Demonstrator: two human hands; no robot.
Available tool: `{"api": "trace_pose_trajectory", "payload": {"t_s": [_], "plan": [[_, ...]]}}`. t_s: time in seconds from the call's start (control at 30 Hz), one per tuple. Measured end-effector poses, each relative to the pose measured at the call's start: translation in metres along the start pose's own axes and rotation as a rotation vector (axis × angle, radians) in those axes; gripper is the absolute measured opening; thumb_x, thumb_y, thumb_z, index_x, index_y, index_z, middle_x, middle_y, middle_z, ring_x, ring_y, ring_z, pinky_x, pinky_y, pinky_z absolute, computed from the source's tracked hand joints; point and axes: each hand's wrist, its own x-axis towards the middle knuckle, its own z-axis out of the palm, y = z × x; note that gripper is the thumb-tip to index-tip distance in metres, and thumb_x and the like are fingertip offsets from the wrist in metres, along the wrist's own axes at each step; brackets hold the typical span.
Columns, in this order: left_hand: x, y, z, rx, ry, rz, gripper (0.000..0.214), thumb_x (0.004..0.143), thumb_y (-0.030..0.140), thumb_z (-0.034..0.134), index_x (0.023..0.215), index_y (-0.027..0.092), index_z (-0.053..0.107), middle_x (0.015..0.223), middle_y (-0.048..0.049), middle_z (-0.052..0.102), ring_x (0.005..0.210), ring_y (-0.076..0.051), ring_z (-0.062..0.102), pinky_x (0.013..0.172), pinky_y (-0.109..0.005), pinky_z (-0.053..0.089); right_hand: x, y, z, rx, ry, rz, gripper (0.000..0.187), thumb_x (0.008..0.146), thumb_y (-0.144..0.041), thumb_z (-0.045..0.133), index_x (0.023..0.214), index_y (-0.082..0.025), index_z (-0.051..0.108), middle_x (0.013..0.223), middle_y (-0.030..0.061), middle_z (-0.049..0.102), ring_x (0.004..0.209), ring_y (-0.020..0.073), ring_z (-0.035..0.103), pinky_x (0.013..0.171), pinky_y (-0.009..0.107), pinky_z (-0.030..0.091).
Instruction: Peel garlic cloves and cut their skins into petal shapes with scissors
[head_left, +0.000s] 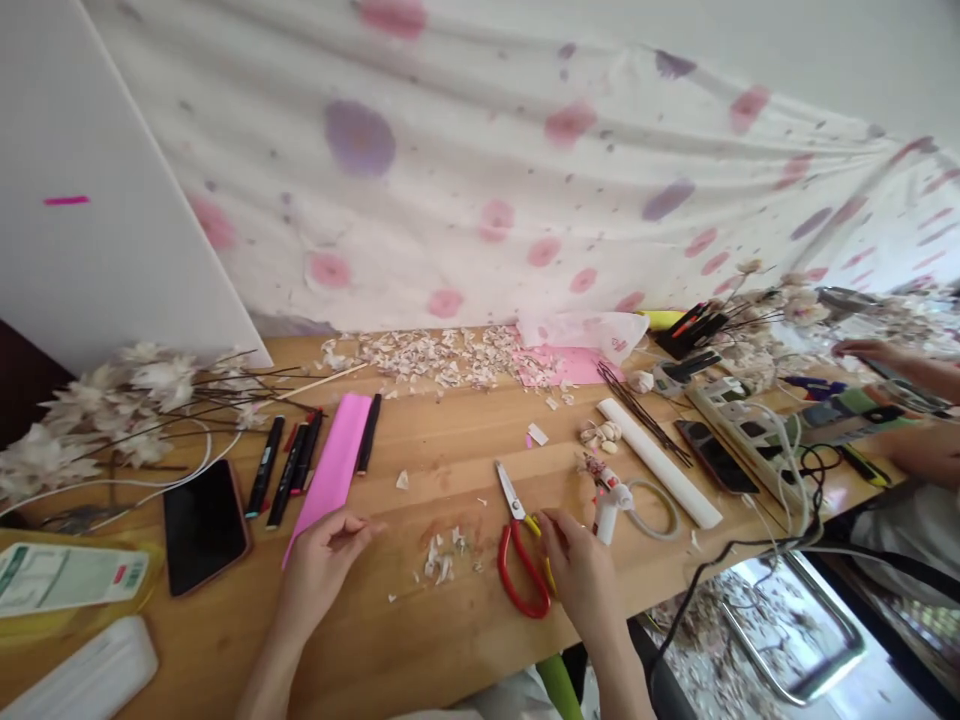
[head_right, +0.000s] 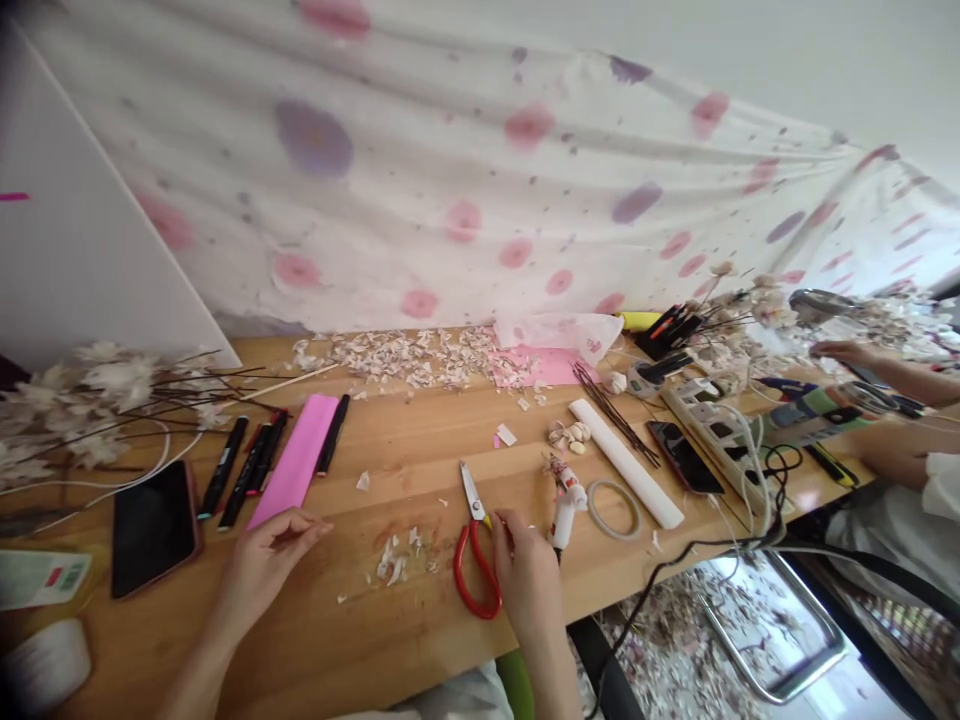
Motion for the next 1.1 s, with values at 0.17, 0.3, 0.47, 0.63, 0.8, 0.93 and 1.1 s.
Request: {"api": "trace_pose_trajectory", "payload": {"t_s": [0.17,0.3,0.47,0.63,0.8,0.93,1.1], "plan": [[0.02,-0.014,0.009,0.087,-0.01,0.024,0.035,0.094,0.039,0.044,0.108,0.017,0.069,0.106,-0.012,0.077,0.092,-0.025,0.075,0.083,-0.04,0.062,-0.012,0.012,0.017,-0.066,-0.02,-0.034,0.016,0.085,-0.029,0.055,0.092,-0.02,0.066,0.096,0.0117,0.07,0.083,0.0272,0.07,0.073,0.039,0.055],[0.042,-0.009,0.044,0.175,-0.083,0.114,0.04,0.092,0.023,0.045,0.127,0.015,0.062,0.14,-0.0153,0.061,0.135,-0.029,0.051,0.116,-0.053,0.035,-0.016,0.017,0.022,-0.113,-0.011,-0.003,0.028,0.077,-0.024,0.059,0.103,-0.018,0.063,0.103,0.0155,0.067,0.095,0.032,0.067,0.083,0.047,0.054],[0.019,0.007,0.057,0.144,-0.414,0.2,0.041,0.095,0.019,0.043,0.13,0.028,0.064,0.138,-0.0023,0.064,0.13,-0.02,0.058,0.113,-0.039,0.044,-0.014,0.021,0.022,-0.096,-0.045,0.04,0.031,0.075,-0.027,0.058,0.105,-0.018,0.06,0.096,0.0118,0.07,0.086,0.0302,0.069,0.077,0.044,0.055],[0.001,0.007,0.054,0.214,-0.316,0.181,0.043,0.1,0.027,0.038,0.14,0.024,0.055,0.15,-0.007,0.052,0.142,-0.022,0.044,0.12,-0.048,0.032,-0.005,0.024,0.018,-0.062,0.026,0.023,0.025,0.079,-0.022,0.052,0.103,-0.021,0.062,0.103,0.0132,0.069,0.099,0.0319,0.066,0.086,0.049,0.053],[0.001,0.015,0.073,0.169,-0.548,0.226,0.041,0.098,0.032,0.046,0.136,0.027,0.059,0.15,-0.0047,0.052,0.144,-0.024,0.04,0.123,-0.051,0.022,0.003,0.008,0.014,0.027,0.081,-0.054,0.022,0.095,-0.028,0.044,0.106,-0.018,0.061,0.11,0.0166,0.07,0.105,0.0304,0.066,0.091,0.048,0.053],[-0.018,0.034,0.05,-0.042,-0.362,0.032,0.035,0.096,0.037,0.05,0.124,0.028,0.068,0.136,-0.0053,0.065,0.132,-0.025,0.054,0.116,-0.044,0.037,-0.005,-0.012,0.021,0.11,-0.023,-0.145,0.034,0.103,-0.029,0.036,0.129,-0.017,0.053,0.125,0.0165,0.068,0.117,0.0259,0.064,0.098,0.042,0.053],[-0.085,0.028,0.01,-0.477,-0.754,-0.536,0.043,0.091,0.055,0.051,0.078,0.022,0.074,0.074,-0.005,0.073,0.063,-0.02,0.066,0.061,-0.03,0.054,-0.01,-0.02,0.055,0.039,-0.29,-0.312,0.059,0.101,-0.032,0.042,0.154,-0.011,0.025,0.159,0.0229,0.033,0.148,0.0322,0.028,0.118,0.057,0.031]]}}
